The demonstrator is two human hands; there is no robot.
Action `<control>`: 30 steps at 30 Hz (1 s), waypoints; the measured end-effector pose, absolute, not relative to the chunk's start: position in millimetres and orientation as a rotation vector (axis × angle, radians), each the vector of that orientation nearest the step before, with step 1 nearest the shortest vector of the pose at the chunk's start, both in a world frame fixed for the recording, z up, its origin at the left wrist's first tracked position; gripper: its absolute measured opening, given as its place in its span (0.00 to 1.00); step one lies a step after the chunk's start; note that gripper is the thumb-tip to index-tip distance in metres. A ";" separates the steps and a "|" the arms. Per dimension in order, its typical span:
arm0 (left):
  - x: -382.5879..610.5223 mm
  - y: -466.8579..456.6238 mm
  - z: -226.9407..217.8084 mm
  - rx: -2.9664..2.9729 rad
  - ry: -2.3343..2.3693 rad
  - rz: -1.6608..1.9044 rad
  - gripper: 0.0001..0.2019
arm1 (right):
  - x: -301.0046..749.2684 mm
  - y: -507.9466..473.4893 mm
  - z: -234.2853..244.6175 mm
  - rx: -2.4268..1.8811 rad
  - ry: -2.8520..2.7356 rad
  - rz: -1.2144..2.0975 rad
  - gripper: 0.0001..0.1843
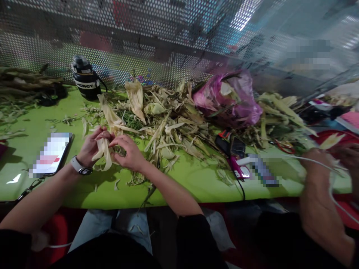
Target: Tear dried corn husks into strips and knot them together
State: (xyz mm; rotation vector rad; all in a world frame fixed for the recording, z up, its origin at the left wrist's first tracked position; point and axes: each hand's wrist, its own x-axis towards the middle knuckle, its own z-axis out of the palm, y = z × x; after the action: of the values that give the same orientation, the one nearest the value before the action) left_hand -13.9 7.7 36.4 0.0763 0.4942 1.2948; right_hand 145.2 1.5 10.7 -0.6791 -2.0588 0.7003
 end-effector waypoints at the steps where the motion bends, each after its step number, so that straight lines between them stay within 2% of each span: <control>1: -14.3 8.5 34.9 0.046 0.492 1.287 0.19 | 144.5 2.3 8.4 -0.682 -2.086 0.677 0.10; 8: -16.8 8.9 29.5 -0.022 0.409 1.266 0.18 | 142.5 3.6 -1.2 -0.773 -2.171 0.566 0.02; 13: -19.1 10.5 25.5 0.003 0.331 1.288 0.17 | 146.8 0.1 9.6 -0.856 -2.177 0.500 0.04; 24: -23.4 15.3 20.1 0.018 0.351 1.298 0.18 | 147.9 2.6 17.3 -0.886 -2.007 0.952 0.05; 30: -22.1 14.2 21.8 0.021 0.390 1.316 0.18 | 149.8 5.2 13.2 -0.941 -2.037 1.107 0.10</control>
State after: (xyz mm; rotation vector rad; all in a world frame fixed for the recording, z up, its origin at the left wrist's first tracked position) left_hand -22.1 14.2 21.8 0.0212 0.3901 1.3161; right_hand 149.8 5.2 13.2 -0.9413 -2.0371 1.1067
